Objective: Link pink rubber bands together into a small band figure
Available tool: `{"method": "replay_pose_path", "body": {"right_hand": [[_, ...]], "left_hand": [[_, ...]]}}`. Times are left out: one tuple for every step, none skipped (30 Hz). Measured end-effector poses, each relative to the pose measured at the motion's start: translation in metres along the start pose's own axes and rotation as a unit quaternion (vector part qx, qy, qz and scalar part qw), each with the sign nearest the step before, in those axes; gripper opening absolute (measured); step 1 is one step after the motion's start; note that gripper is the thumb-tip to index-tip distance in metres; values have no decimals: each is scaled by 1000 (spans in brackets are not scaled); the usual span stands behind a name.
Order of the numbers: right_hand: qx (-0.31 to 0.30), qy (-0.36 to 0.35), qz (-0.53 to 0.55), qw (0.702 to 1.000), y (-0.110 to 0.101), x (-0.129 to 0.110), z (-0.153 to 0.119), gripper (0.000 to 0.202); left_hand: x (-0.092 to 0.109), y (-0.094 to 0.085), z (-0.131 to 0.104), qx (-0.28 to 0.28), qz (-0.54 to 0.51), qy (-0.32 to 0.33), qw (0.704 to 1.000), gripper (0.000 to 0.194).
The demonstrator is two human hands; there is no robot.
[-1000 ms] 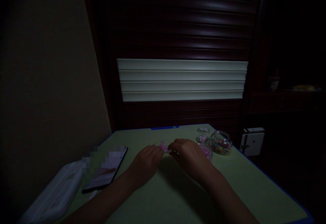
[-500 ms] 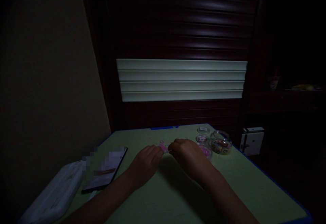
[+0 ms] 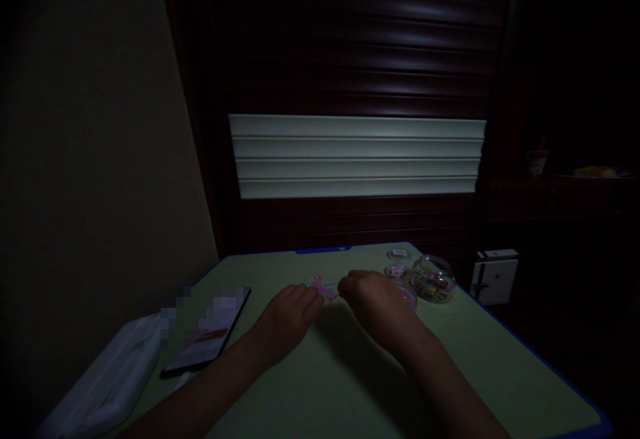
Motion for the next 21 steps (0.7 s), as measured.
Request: {"method": "replay_pose_path", "body": {"right_hand": [[-5,7,-23,1000,0,2,0,20],[-10,16,-50,999,0,5,1,20],[-13,26,-77,997,-1,8,1,20],[-16,35,-101,994,-1,11,2,20],[-16,44,-119,992,-2,14,2,21],[-14,53,-132,990,-3,17,2,21],[-10,62,-140,988,-5,20,2,21],[-7,70,-145,987,-7,23,1,21],[-3,81,-153,985,-9,26,1,20],[2,93,-162,982,-12,29,0,19],[5,105,-170,980,-15,32,-2,19],[7,118,-176,977,-17,36,-4,19],[9,131,-181,975,-20,39,-5,19],[9,145,-185,972,-22,42,-7,19],[9,157,-188,969,-25,45,-9,20],[10,168,-190,967,-27,48,-11,20],[10,179,-192,965,-29,51,-13,21],[11,189,-192,963,-30,53,-15,21],[10,197,-191,962,-32,55,-16,22],[9,205,-188,961,-33,57,-17,22],[6,212,-184,960,-34,58,-18,22]], "left_hand": [[0,0,0,-2,2,0,1000,16],[0,0,0,-3,4,-1,1000,16],[-1,0,0,-2,5,-1,1000,16],[-1,1,-1,0,6,-1,1000,16],[-1,1,-1,2,8,0,1000,16],[-1,1,-1,3,9,2,1000,16],[0,1,-1,3,9,3,1000,16],[0,1,-1,2,10,4,1000,16],[0,1,-1,0,11,4,1000,17],[0,1,-1,-2,11,5,1000,17],[0,2,-1,-4,11,5,1000,17],[0,2,-1,-7,11,6,1000,18],[0,2,-1,-10,11,6,1000,18],[-1,3,-1,-12,11,7,1000,18],[-1,3,-1,-13,12,8,1000,18],[-1,3,-1,-14,14,8,1000,19],[-1,3,-1,-14,15,9,1000,19],[-1,3,-1,-13,16,11,1000,19],[-1,3,-1,-13,17,11,1000,19],[-1,3,-1,-13,17,11,1000,19],[-1,3,-1,-14,17,10,1000,19]]}}
Point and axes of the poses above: each hand's wrist, its own z-axis towards the middle knuckle, its own y-axis out of the palm, x = y × z, the point moved 3 cm from there along z, towards the middle knuckle, and after that the axes turned 10 degrees about z, right-handed, at the moved point
